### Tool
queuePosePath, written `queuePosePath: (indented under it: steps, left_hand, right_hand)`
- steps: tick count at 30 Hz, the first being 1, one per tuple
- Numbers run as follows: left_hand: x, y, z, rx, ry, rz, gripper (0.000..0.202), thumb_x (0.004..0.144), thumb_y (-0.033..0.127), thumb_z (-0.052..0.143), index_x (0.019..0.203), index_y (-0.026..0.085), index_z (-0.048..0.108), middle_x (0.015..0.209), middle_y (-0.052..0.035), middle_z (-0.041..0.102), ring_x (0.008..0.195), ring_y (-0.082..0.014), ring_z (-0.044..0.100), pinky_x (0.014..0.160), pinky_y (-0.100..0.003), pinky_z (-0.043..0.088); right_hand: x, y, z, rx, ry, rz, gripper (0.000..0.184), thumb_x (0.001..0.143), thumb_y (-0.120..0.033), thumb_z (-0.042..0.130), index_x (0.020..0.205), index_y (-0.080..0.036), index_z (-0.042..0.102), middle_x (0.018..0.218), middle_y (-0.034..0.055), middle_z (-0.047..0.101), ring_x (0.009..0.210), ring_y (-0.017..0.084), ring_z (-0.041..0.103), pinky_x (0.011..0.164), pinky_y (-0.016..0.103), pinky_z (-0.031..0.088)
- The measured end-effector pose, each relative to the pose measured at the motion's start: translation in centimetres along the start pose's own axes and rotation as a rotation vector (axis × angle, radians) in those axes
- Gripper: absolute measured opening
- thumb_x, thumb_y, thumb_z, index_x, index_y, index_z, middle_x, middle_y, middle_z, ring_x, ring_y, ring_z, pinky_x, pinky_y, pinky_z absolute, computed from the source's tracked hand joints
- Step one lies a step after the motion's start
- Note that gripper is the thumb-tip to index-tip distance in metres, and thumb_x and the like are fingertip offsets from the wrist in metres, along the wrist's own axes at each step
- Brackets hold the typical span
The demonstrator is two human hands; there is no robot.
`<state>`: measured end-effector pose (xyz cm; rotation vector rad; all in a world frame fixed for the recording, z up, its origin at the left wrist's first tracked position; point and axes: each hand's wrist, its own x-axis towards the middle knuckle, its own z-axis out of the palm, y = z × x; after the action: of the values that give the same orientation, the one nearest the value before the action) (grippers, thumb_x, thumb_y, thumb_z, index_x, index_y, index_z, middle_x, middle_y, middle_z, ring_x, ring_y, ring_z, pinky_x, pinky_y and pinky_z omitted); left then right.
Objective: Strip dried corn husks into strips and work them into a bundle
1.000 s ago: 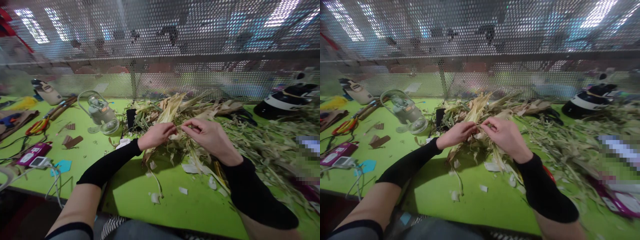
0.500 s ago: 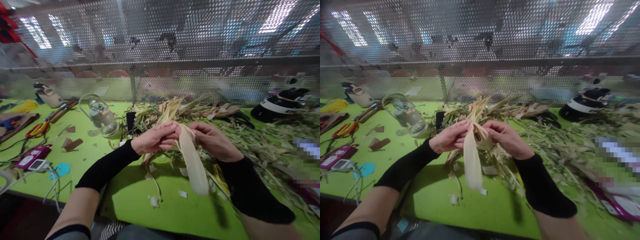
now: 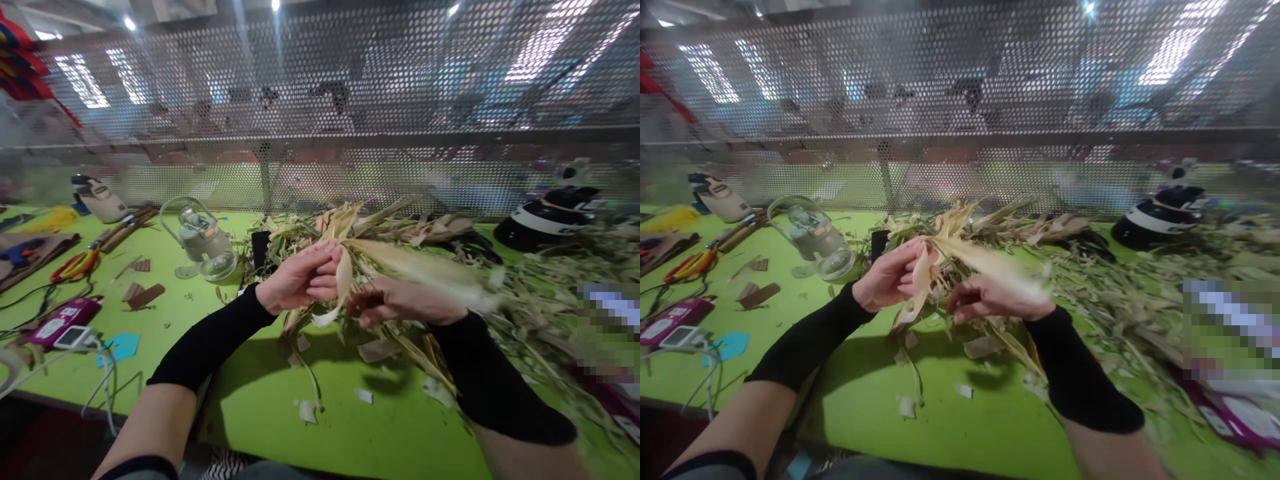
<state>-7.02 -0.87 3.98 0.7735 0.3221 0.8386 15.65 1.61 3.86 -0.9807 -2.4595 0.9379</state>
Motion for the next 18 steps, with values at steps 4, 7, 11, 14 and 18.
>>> queuePosePath:
  steps: [4,7,11,14,18]
  left_hand:
    - [1.3,-1.0,-0.4,0.041,0.067,-0.021,0.029,0.1,0.025,0.059,0.076,0.018,0.046,0.062,0.0097,0.023,0.043,-0.002,0.017,0.039,-0.01,0.018]
    - [2.1,-2.0,-0.8,0.104,0.116,-0.051,0.025,0.102,0.024,0.053,0.078,0.017,0.049,0.061,0.0102,0.025,0.043,-0.0023,0.018,0.039,-0.011,0.016]
    - [2.1,-2.4,-1.3,0.243,0.149,-0.016,0.025,0.1,0.031,0.058,0.081,0.017,0.051,0.063,0.009,0.033,0.046,-0.0027,0.022,0.042,-0.013,0.018]
    - [1.8,-2.4,-1.5,0.381,0.145,-0.027,0.028,0.1,0.037,0.059,0.082,0.018,0.053,0.063,0.0086,0.032,0.049,-0.0042,0.026,0.047,-0.016,0.022]
    - [1.6,-2.5,-1.4,0.641,0.077,-0.029,0.028,0.103,0.034,0.054,0.08,0.017,0.054,0.065,0.006,0.037,0.054,-0.0065,0.032,0.051,-0.02,0.025]
  right_hand:
    - [0.4,-0.3,0.7,-0.012,0.141,0.075,0.046,0.088,-0.063,0.066,0.099,-0.019,0.073,0.088,0.0067,0.074,0.074,0.02,0.064,0.063,0.031,0.05]
    - [0.9,-0.4,1.6,-0.073,0.395,0.132,0.049,0.088,-0.063,0.065,0.102,-0.017,0.069,0.078,0.0035,0.068,0.068,0.018,0.058,0.062,0.03,0.045]
    - [1.3,-0.5,2.2,-0.022,0.462,0.099,0.046,0.085,-0.064,0.067,0.091,-0.018,0.068,0.075,0.0038,0.069,0.066,0.018,0.058,0.061,0.029,0.045]
    - [1.5,-0.3,2.3,0.117,0.501,0.112,0.044,0.082,-0.064,0.07,0.077,-0.02,0.067,0.072,0.0033,0.069,0.069,0.019,0.06,0.063,0.03,0.047]
    - [1.6,0.3,2.7,0.367,0.547,0.245,0.047,0.078,-0.067,0.072,0.068,-0.022,0.063,0.06,0.0004,0.06,0.061,0.019,0.056,0.06,0.032,0.046]
